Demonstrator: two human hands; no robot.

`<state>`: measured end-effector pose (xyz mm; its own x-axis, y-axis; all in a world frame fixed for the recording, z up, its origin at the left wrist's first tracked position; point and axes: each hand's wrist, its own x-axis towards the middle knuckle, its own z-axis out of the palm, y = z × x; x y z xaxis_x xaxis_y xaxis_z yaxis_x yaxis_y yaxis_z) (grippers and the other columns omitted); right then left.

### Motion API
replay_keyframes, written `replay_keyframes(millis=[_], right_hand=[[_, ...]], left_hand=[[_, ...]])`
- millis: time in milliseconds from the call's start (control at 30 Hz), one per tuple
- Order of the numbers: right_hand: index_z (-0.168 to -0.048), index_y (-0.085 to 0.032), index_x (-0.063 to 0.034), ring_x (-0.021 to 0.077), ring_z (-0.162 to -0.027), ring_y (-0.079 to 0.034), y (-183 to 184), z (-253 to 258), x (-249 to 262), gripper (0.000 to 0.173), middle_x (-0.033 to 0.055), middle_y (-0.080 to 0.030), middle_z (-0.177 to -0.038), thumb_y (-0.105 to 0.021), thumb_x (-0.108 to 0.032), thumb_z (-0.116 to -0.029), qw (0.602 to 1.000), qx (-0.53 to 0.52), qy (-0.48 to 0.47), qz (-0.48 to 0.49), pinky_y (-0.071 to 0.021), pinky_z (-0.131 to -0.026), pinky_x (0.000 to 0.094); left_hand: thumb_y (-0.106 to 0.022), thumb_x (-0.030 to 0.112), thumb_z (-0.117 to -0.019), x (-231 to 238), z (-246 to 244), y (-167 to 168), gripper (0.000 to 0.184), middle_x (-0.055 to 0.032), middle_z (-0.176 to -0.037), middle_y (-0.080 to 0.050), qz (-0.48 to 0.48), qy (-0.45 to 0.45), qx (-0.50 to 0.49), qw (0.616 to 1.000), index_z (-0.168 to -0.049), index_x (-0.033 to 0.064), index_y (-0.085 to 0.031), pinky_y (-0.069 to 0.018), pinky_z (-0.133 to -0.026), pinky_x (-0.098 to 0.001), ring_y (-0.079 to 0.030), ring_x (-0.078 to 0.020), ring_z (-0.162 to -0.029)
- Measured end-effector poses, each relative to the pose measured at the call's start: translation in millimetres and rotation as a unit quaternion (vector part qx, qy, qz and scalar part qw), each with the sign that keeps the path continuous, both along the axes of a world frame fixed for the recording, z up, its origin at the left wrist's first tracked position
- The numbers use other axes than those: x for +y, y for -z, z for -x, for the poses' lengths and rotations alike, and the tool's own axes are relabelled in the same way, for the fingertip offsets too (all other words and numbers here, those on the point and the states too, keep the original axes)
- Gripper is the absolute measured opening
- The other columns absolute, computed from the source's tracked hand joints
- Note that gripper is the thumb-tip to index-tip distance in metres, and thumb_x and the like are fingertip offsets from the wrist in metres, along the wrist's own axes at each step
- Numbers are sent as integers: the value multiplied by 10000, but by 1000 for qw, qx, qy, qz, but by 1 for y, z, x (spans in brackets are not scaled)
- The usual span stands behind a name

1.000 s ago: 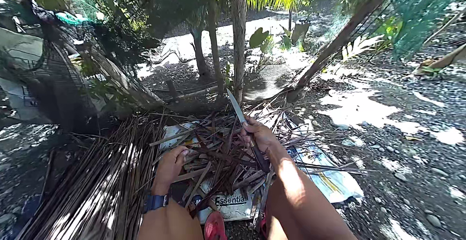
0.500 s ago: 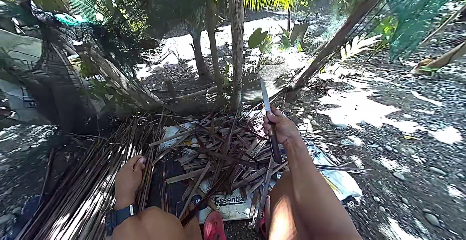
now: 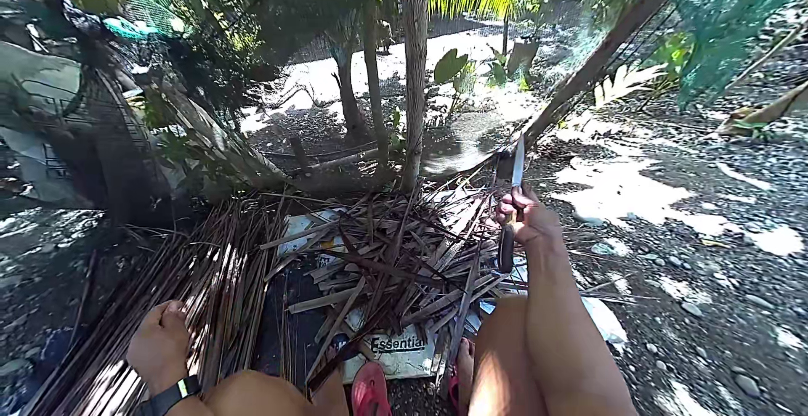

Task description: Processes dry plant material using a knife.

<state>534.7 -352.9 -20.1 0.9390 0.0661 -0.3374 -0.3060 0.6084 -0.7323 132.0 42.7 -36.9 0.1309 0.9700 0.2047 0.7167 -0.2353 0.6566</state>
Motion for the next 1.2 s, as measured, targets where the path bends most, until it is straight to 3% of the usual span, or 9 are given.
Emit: replay_keyframes(millis=[167, 300, 400, 500, 600, 667, 800, 1033, 1200], right_hand=[[-1223, -444, -146, 36, -444, -476, -2, 0, 1, 124, -34, -502, -660, -388, -181, -1118, 999, -5, 49, -13, -436, -404, 186], [-1272, -433, -131, 41, -435, -468, -8, 22, 31, 172, -41, -476, -622, -349, -139, -1122, 997, -34, -63, 28, -439, -405, 185], [-1353, -407, -96, 41, -428, -478, -8, 53, 63, 250, -34, -478, -614, -304, -129, -1128, 969, -65, -232, 54, -448, -399, 184], [-1396, -398, -73, 45, -452, -512, 2, 90, 91, 326, -42, -512, -630, -317, -90, -1081, 890, -124, -439, 5, -483, -431, 191], [-1444, -360, -88, 49, -465, -567, 9, 118, 111, 524, -68, -569, -615, -510, -134, -944, 815, -161, -549, -96, -513, -459, 193], [-1402, -402, -66, 52, -471, -589, 11, 125, 119, 499, -63, -602, -621, -550, -129, -930, 804, -175, -554, -127, -525, -468, 189], [-1045, -581, -37, 64, -460, -567, 8, 121, 121, 164, -9, -606, -622, -421, -65, -1030, 851, -181, -490, -56, -509, -458, 201], [-1175, -553, -96, 44, -473, -577, 11, 107, 108, 225, -43, -618, -634, -515, -141, -957, 805, -211, -550, -73, -504, -465, 182], [-1404, -392, -107, 38, -487, -604, 14, 102, 103, 633, -83, -630, -642, -739, -219, -886, 776, -251, -556, -161, -525, -478, 175]], left_hand=[[-376, 158, -1099, 1, 2, 1, 390, -287, -1154, -673, -69, -88, -160, 981, -1276, -95, -615, -457, -987, -485, -650, -342, -1049], [-425, 119, -1090, -24, -37, -9, 307, -99, -1017, -571, -70, -2, -362, 930, -1239, -124, -538, -467, -756, -172, -540, -8, -817], [-473, 108, -1066, -60, -73, -17, 332, -203, -1134, -626, -66, 110, -341, 931, -1229, -165, -570, -451, -883, -235, -559, -78, -955], [-512, 109, -1047, -101, -110, -14, 284, -189, -1070, -680, -10, 251, -234, 939, -1150, -111, -658, -501, -884, -321, -631, -150, -943], [-533, 90, -1039, -137, -137, -18, 254, -225, -1106, -690, 36, 368, -117, 922, -1119, -71, -712, -507, -959, -469, -666, -304, -1043], [-551, 75, -1022, -153, -148, -17, 241, -237, -1080, -690, 23, 403, -74, 912, -1095, -74, -726, -511, -944, -491, -669, -338, -1025], [-560, 81, -1017, -168, -156, -12, 238, -223, -1075, -697, 19, 448, -39, 893, -1084, -60, -738, -517, -950, -486, -674, -328, -1032], [-525, 89, -1041, -173, -164, -15, 263, -224, -1099, -686, 46, 449, 12, 892, -1125, -62, -723, -497, -972, -479, -657, -338, -1058], [-453, 104, -1080, -164, -172, -10, 287, -204, -1031, -664, 121, 401, -49, 907, -1104, -68, -682, -492, -887, -451, -630, -281, -944]])
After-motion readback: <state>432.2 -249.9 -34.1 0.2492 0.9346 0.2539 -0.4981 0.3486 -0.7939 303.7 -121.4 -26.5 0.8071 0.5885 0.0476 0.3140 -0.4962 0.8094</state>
